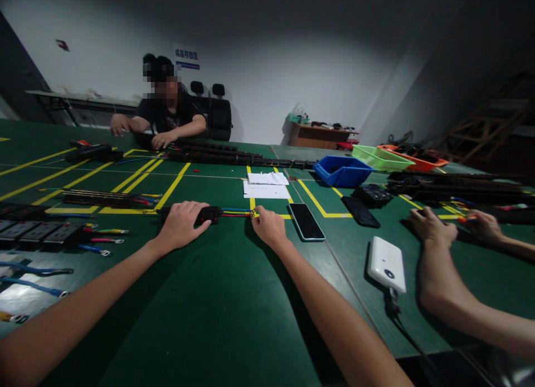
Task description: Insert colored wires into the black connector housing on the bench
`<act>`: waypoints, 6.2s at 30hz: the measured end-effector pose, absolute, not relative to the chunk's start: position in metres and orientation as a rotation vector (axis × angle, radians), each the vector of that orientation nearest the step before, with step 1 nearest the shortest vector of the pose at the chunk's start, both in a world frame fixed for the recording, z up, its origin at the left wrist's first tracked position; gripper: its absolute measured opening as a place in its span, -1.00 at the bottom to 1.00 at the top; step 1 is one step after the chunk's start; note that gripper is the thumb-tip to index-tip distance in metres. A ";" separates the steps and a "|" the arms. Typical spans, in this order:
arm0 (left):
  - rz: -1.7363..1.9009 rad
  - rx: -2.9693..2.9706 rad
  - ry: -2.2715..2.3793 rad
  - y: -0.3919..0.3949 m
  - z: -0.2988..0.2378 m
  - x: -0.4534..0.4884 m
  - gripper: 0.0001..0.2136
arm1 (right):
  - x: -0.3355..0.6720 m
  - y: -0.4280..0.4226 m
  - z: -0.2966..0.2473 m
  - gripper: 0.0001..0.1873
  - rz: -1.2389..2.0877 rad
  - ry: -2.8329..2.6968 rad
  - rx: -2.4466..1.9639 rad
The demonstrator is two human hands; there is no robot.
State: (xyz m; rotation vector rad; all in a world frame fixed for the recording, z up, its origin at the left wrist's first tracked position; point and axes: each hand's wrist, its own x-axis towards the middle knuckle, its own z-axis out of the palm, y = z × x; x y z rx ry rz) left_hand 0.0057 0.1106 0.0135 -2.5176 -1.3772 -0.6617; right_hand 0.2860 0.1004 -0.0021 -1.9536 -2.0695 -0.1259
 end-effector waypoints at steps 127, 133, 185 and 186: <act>-0.789 -2.406 -1.317 0.111 0.007 -0.002 -0.39 | 0.298 0.122 -0.016 -0.66 0.942 -1.546 -1.165; -0.817 -2.398 -1.309 0.110 0.007 -0.002 -0.41 | 0.301 0.123 -0.016 -0.64 1.025 -1.362 -1.167; -0.890 -2.346 -1.236 0.107 0.011 -0.002 -0.42 | 0.301 0.121 -0.012 -0.55 1.153 -1.414 -1.143; -0.893 -2.353 -1.220 0.107 0.011 -0.002 -0.42 | 0.301 0.121 -0.013 -0.55 1.161 -1.418 -1.137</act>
